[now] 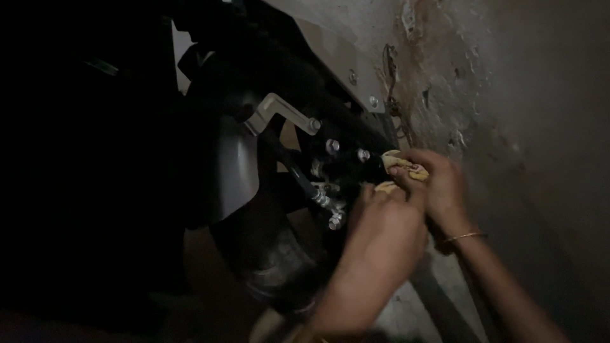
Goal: The person wipes the seat and body panels of a scooter with a yellow cloth. They then move to the front of the vehicle to clean the chrome bumper and the wheel assembly, including the brake caliper and spokes.
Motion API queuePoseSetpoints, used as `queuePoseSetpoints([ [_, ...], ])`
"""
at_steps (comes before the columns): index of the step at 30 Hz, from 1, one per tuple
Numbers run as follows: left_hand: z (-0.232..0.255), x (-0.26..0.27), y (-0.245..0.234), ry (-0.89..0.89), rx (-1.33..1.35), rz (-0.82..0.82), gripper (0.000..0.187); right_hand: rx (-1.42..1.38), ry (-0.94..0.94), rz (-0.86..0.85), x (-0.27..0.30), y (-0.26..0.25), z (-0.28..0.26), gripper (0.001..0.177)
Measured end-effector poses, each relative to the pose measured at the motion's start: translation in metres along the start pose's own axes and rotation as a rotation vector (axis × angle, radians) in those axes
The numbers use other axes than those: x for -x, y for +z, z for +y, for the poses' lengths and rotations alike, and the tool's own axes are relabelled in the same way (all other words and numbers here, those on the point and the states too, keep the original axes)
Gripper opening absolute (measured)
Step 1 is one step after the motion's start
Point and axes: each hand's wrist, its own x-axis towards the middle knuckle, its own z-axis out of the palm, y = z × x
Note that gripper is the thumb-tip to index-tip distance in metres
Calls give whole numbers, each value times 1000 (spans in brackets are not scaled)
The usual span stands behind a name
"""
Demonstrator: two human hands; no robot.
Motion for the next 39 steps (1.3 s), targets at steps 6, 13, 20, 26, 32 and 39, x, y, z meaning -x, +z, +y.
queuePoseSetpoints([
  [6,-20,-14,-11,-10,57,101,30,196,163,-135,-26,-4,-13,32],
  [13,-30,-19,-3,82,2,324,17,-21,504,-318,-53,-5,11,25],
  [20,-34,-5,-7,119,281,604,14,-579,786,-331,5,27,54,23],
  [26,-31,2,-14,112,396,643,11,-465,664,-255,27,17,54,22],
  [32,-19,2,-18,85,349,814,13,129,84,-7,-20,-40,18,28],
  [39,-13,-9,-28,-28,-218,687,31,288,-393,5,-48,-21,-63,38],
])
